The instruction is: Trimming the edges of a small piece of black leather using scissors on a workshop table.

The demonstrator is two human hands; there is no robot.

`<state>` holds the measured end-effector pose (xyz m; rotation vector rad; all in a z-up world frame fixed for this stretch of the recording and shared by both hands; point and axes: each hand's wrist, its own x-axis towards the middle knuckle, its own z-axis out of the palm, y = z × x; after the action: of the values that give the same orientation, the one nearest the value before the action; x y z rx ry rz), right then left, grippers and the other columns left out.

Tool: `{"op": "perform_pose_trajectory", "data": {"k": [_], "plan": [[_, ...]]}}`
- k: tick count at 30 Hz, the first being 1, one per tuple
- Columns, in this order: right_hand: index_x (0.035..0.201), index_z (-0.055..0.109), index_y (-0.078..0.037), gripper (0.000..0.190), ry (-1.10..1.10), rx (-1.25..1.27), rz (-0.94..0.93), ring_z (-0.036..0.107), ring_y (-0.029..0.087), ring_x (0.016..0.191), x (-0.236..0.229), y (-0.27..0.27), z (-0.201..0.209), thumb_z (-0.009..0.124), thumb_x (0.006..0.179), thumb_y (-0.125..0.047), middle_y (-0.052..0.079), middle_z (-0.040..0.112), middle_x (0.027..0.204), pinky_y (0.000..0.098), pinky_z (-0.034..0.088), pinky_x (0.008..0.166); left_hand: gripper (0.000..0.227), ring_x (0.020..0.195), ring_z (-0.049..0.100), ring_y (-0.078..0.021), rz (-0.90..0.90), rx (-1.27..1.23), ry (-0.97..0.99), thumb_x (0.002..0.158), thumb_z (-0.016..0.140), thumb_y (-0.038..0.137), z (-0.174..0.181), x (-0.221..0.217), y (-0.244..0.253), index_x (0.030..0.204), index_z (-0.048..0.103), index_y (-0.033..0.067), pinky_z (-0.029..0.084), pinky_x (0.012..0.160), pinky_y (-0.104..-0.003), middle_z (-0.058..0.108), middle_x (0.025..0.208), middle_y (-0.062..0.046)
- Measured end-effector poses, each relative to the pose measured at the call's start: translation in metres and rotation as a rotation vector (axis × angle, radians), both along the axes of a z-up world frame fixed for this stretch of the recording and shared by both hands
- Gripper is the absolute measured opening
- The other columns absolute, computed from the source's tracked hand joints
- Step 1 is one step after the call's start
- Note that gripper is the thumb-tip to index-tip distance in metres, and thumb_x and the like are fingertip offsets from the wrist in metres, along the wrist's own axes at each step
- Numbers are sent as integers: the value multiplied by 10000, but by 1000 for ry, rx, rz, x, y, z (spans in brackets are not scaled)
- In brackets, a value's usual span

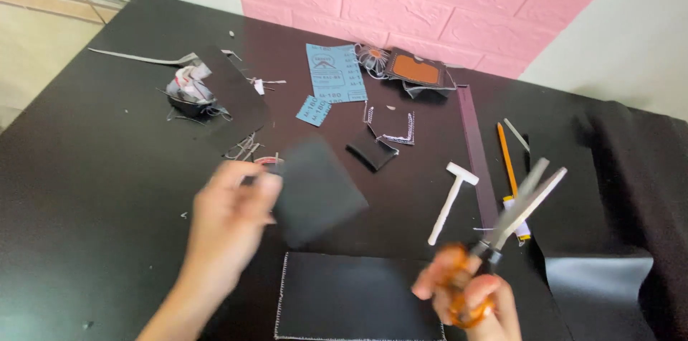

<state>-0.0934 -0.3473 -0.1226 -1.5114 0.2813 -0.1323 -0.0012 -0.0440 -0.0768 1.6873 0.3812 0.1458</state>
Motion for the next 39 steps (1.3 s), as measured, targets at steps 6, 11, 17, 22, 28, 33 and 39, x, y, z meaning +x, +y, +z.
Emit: {"op": "perform_pose_trajectory", "data": {"k": [6, 11, 17, 22, 28, 33, 39], "plan": [[764, 595, -132, 303, 259, -287, 391, 745, 110, 789, 83, 123, 58, 894, 772, -182, 21, 864, 1012, 290, 624, 829, 168, 622, 418, 6, 303, -772, -153, 1064, 639, 276, -31, -11, 114, 946, 565, 181, 541, 1057, -219, 410, 679, 83], [815, 475, -149, 388, -53, -460, 670, 722, 139, 722, 113, 163, 20, 647, 710, 182, 24, 760, 990, 255, 548, 619, 125, 947, 589, 35, 364, -792, -85, 1106, 560, 263, -34, -33, 147, 1156, 614, 163, 529, 993, -166, 650, 1080, 93], [786, 490, -133, 357, -177, -519, 602, 786, 116, 814, 128, 180, -8, 615, 748, 199, -11, 607, 765, 267, 536, 599, 136, 991, 599, 17, 381, -824, -64, 1079, 591, 308, -56, -42, 170, 1136, 586, 185, 529, 969, -129, 648, 1095, 74], [709, 572, -80, 318, 39, 0, 417, 671, 163, 729, 123, 185, 31, 863, 815, -7, 90, 746, 863, 285, 587, 626, 166, 1018, 586, -16, 372, -903, -52, 1082, 562, 292, -44, -41, 150, 1170, 558, 152, 513, 1009, -165, 624, 1103, 25], [725, 521, -57, 514, -149, 102, 312, 751, 213, 1010, 139, 137, -6, 499, 621, 445, 79, 675, 887, 358, 688, 909, 159, 740, 509, -87, 324, -828, 35, 1005, 658, 160, -33, -19, 102, 1148, 642, 91, 535, 854, -354, 607, 975, -2], [711, 523, -88, 337, -19, -439, 160, 841, 160, 1070, 151, 106, 0, 640, 831, 204, 11, 613, 801, 214, 539, 803, 218, 720, 523, -150, 143, -852, 62, 885, 726, 8, 9, 1, 57, 974, 530, 45, 625, 1059, -532, 525, 767, -83], [946, 526, -76, 192, -2, -5, 69, 785, 272, 839, 142, 114, 25, 705, 913, -141, 215, 775, 1253, 314, 593, 695, 445, 1084, 720, -280, 81, -848, 126, 788, 747, -84, 49, 22, 51, 1143, 530, 76, 556, 1031, -453, 779, 1135, -191]]}}
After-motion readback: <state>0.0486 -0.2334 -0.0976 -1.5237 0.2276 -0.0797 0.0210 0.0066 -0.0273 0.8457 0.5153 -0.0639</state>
